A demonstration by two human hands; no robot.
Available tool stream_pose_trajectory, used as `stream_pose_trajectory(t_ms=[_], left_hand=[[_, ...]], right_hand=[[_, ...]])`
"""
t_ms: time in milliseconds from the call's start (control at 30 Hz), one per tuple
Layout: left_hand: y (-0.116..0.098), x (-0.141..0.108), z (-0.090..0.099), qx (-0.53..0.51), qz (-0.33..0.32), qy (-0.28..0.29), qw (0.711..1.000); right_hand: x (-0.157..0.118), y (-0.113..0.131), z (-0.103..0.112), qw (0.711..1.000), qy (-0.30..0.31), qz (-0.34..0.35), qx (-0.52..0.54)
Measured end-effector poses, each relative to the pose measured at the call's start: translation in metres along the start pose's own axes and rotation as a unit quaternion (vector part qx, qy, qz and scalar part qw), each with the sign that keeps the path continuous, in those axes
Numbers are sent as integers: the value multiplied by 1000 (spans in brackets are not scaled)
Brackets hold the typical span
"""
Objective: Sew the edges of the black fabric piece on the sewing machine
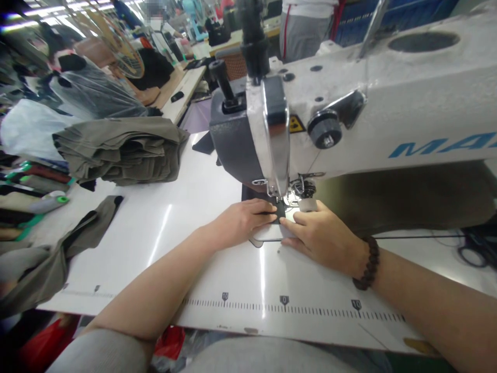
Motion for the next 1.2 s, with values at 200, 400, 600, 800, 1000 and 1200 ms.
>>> stream_pose_trajectory(t_ms=[200,400,600,800,1000,1200], left_hand=[[5,7,1,-5,28,-5,1000],[12,13,-2,-12,48,-26,998],[18,17,-7,-16,68,-28,997],[20,18,-7,-15,74,-29,997],[23,20,-9,-15,78,-34,996],[22,20,-5,-22,67,-41,997]], right_hand=[[5,-3,-4,999,0,-31,-21],[7,-3,-9,997,6,-60,-51],[6,-3,-10,997,10,-58,-55],[7,-2,-10,997,0,-58,-53],[6,-2,-10,997,0,-59,-54],[9,-1,-5,996,-8,-64,-60]])
Point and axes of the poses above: each hand's wrist, its own x-axis towards the middle knuckle, its own z-axis out of the back of the hand, y = z × x, the point moved 2 cm from there along x, towards the middle knuckle, and after that the axes turned 15 degrees about z, right-handed, at the moved point
